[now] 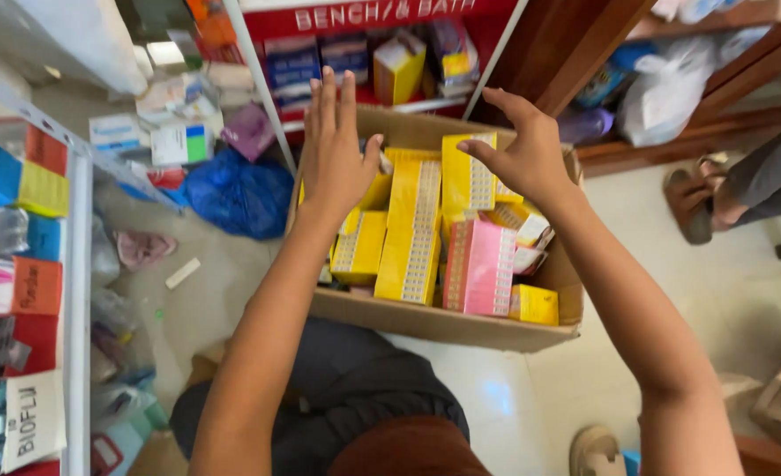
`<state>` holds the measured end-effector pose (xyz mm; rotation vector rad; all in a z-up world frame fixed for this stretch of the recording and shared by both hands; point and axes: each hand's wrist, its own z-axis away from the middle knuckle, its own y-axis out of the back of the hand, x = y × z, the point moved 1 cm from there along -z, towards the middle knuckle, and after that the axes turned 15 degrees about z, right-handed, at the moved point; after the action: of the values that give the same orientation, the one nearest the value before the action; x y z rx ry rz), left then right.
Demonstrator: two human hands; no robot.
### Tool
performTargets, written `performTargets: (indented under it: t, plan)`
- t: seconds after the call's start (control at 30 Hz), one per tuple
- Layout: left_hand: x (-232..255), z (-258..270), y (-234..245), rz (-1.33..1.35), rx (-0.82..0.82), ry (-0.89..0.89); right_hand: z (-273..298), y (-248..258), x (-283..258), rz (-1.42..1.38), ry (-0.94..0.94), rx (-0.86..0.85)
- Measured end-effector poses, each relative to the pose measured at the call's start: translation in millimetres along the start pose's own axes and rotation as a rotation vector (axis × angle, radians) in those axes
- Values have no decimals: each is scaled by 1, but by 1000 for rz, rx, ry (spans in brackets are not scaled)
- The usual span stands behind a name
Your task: The person organizes and stocks boxes of medication on pharmacy shelves.
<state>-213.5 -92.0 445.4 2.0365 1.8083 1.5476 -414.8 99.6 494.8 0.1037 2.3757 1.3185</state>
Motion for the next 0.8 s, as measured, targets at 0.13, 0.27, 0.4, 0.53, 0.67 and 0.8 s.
performTargets:
  t: [0.13, 0.27, 0.4, 0.53, 0.67, 0.8]
  plan:
    - [-26, 44, -10, -49, -65, 71, 52, -27, 20, 45, 1, -258]
    - [-25, 103, -19, -65, -44, -40, 101, -44, 32, 53, 109, -429]
    - [5, 158, -36, 28, -210, -335, 131, -46, 35, 144, 47, -452]
    - [26, 184, -56, 179, -339, -293, 144, -52, 45, 80, 9, -440]
    - [46, 184, -68, 196, -334, -158, 138, -43, 52, -88, -103, -503]
    - [59, 181, -82, 256, -343, -58, 121, -18, 46, -115, -84, -528]
